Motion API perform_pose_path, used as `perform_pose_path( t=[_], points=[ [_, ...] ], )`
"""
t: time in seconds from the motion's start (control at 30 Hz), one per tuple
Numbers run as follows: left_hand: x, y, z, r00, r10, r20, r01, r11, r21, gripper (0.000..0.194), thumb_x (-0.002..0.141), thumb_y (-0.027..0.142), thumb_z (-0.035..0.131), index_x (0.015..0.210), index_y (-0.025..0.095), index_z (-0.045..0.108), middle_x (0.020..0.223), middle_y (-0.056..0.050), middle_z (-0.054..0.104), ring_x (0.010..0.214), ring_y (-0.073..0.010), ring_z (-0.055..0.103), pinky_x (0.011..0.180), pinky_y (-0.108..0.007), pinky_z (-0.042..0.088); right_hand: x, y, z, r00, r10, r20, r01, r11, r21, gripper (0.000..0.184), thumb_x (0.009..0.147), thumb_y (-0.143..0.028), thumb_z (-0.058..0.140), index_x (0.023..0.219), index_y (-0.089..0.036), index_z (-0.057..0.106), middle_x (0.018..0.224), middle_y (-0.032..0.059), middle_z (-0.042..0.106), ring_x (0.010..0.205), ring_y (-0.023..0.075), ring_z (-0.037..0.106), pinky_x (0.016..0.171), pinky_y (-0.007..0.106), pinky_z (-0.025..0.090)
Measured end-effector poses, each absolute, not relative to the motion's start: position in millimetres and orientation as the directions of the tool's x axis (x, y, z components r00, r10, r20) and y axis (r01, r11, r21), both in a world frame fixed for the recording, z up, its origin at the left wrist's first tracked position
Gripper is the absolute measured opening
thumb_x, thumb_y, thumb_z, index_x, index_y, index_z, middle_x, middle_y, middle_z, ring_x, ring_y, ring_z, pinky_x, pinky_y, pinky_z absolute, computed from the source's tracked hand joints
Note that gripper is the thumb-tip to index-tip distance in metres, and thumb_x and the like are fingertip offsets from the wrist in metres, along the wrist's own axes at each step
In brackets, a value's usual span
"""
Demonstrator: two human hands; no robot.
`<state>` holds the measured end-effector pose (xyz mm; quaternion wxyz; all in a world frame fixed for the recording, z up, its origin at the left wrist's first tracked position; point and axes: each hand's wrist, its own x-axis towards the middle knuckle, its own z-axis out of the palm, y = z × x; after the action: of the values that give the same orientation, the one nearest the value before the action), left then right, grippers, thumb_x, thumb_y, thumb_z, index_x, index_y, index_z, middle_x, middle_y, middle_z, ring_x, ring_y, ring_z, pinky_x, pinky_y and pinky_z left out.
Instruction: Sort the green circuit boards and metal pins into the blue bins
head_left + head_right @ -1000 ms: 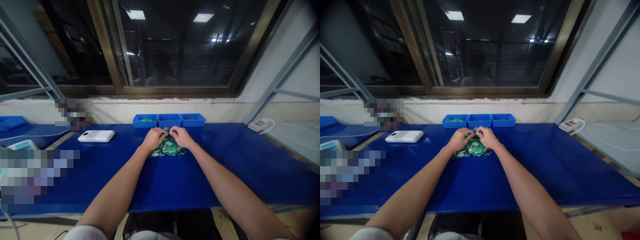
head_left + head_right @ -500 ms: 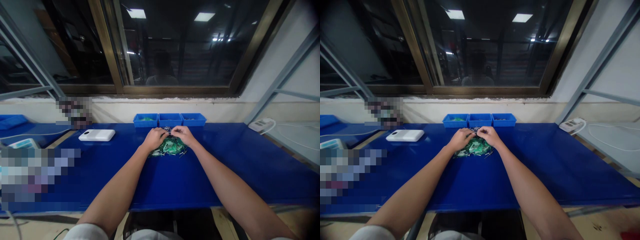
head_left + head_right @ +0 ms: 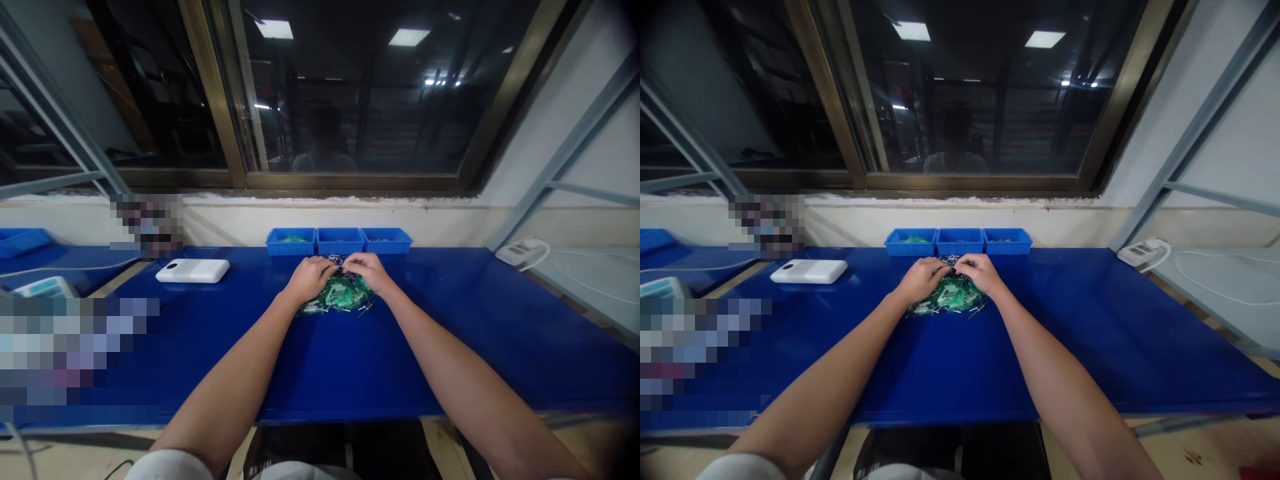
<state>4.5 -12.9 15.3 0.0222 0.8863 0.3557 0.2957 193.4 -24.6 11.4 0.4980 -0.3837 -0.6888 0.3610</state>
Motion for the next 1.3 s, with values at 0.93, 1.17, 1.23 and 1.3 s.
perform_pose_path(
  t=[0.93, 1.17, 1.23, 1.3],
  points=[
    [-23.5, 14.4, 1.6, 0.27, 0.799, 0.538, 0.755, -0.522, 0.396, 0.025, 0.086, 0.023, 0.042, 0.103, 0.018, 0.06, 0.1, -0.006, 0.065, 0.092, -0.0209, 0.06, 0.085, -0.033, 0.046, 264.6, 7.4, -10.3, 0.208, 0.857, 0.471, 0.86, 0.069, -0.505, 0.07, 0.071, -0.035, 0.056, 0.137, -0.023, 0.037, 0.135, 0.0072, 0.047, 0.116, 0.034, 0.036, 0.091, 0.049, 0.034],
    [-24.7, 15.8, -0.8, 0.276, 0.805, 0.525, 0.747, -0.524, 0.41, 0.025, 0.085, 0.024, 0.043, 0.103, 0.018, 0.06, 0.097, -0.006, 0.065, 0.09, -0.0209, 0.06, 0.083, -0.033, 0.047, 266.8, 11.8, -16.8, 0.244, 0.884, 0.398, 0.832, 0.021, -0.555, 0.078, 0.069, -0.039, 0.058, 0.14, -0.025, 0.03, 0.136, 0.0091, 0.044, 0.12, 0.0368, 0.032, 0.093, 0.054, 0.032],
    [-24.9, 16.0, -1.0, 0.28, 0.806, 0.522, 0.746, -0.525, 0.41, 0.025, 0.085, 0.024, 0.043, 0.103, 0.018, 0.06, 0.097, -0.006, 0.065, 0.09, -0.0208, 0.06, 0.082, -0.033, 0.047, 267.4, 11.8, -18.4, 0.243, 0.88, 0.408, 0.823, 0.036, -0.567, 0.083, 0.067, -0.039, 0.06, 0.142, -0.028, 0.026, 0.138, 0.0093, 0.041, 0.121, 0.0376, 0.032, 0.093, 0.056, 0.032],
    [-24.9, 16.1, -0.9, 0.281, 0.806, 0.52, 0.747, -0.524, 0.409, 0.025, 0.085, 0.024, 0.044, 0.103, 0.018, 0.06, 0.097, -0.006, 0.065, 0.091, -0.0208, 0.06, 0.083, -0.033, 0.047, 267.9, 11.5, -19.4, 0.249, 0.866, 0.433, 0.813, 0.056, -0.579, 0.087, 0.066, -0.039, 0.062, 0.142, -0.028, 0.023, 0.138, 0.0106, 0.04, 0.121, 0.0376, 0.032, 0.092, 0.056, 0.032]
  ],
)
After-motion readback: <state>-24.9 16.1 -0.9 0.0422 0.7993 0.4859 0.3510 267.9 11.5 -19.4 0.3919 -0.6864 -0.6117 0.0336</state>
